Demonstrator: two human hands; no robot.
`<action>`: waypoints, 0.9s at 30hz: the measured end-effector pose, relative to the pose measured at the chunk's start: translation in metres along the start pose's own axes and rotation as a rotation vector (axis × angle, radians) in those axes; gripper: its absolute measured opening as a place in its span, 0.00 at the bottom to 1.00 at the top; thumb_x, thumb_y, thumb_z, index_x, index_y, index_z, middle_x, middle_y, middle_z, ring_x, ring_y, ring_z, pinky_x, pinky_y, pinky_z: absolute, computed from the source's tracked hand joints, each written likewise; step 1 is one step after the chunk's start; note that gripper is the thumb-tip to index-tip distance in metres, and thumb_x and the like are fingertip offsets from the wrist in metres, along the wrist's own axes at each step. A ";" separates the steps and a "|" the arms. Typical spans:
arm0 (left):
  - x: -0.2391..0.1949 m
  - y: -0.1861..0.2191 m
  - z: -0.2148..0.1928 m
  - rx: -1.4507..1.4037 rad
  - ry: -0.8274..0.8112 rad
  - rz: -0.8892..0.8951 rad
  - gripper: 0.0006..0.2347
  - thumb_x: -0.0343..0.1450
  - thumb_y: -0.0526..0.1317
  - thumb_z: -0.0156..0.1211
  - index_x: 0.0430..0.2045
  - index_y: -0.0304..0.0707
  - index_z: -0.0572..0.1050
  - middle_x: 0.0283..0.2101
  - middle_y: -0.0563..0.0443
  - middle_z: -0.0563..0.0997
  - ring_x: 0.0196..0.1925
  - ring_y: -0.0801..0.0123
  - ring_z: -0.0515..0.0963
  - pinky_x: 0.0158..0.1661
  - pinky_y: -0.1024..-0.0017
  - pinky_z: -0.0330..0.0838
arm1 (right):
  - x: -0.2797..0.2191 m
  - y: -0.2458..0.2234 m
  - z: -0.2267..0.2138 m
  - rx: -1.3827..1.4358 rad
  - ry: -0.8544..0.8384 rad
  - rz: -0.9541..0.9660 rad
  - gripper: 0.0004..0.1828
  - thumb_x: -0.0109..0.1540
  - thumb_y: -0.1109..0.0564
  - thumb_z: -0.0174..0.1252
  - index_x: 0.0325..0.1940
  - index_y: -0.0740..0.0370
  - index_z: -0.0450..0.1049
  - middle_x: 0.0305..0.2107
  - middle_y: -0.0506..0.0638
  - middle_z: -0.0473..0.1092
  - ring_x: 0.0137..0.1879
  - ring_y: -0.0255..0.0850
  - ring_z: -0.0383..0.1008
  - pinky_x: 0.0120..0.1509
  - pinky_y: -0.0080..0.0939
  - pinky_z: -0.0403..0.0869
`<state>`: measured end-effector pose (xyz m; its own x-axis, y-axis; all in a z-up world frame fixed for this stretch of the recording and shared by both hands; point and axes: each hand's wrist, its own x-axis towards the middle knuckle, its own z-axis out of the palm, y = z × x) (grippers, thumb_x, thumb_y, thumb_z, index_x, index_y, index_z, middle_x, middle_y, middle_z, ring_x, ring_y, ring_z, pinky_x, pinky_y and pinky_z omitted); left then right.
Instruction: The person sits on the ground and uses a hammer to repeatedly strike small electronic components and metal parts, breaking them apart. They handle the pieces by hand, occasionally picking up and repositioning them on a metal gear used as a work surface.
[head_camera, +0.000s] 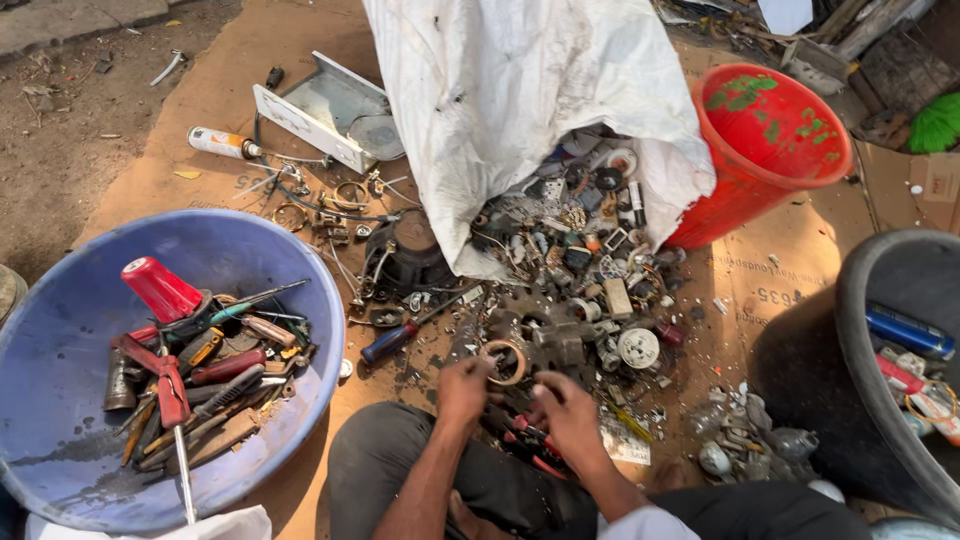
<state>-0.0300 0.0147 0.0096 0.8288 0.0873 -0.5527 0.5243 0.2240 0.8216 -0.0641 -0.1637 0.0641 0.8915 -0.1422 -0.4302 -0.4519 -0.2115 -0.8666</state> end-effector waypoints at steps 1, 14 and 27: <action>0.004 0.000 -0.001 -0.007 0.040 -0.005 0.13 0.73 0.41 0.61 0.38 0.23 0.82 0.25 0.45 0.83 0.21 0.66 0.82 0.23 0.70 0.77 | -0.002 0.004 -0.008 -0.034 0.012 0.014 0.17 0.63 0.57 0.59 0.55 0.63 0.75 0.26 0.50 0.76 0.29 0.41 0.76 0.34 0.43 0.75; 0.009 0.014 0.022 0.283 0.179 -0.021 0.16 0.72 0.47 0.60 0.40 0.30 0.83 0.23 0.42 0.83 0.21 0.66 0.83 0.24 0.67 0.78 | 0.020 0.021 -0.049 0.647 -0.387 0.426 0.21 0.65 0.41 0.54 0.46 0.62 0.69 0.15 0.47 0.64 0.13 0.34 0.61 0.16 0.39 0.67; 0.031 0.000 0.021 0.084 0.075 -0.080 0.16 0.74 0.44 0.60 0.37 0.21 0.81 0.25 0.41 0.83 0.20 0.66 0.82 0.20 0.68 0.77 | -0.045 -0.081 -0.065 0.504 -0.128 -1.251 0.14 0.72 0.53 0.58 0.60 0.58 0.69 0.33 0.53 0.73 0.35 0.38 0.74 0.42 0.38 0.77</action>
<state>-0.0002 -0.0032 -0.0050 0.7686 0.1455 -0.6230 0.6049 0.1518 0.7817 -0.0699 -0.2028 0.1702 0.7025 -0.0213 0.7113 0.6932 0.2464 -0.6773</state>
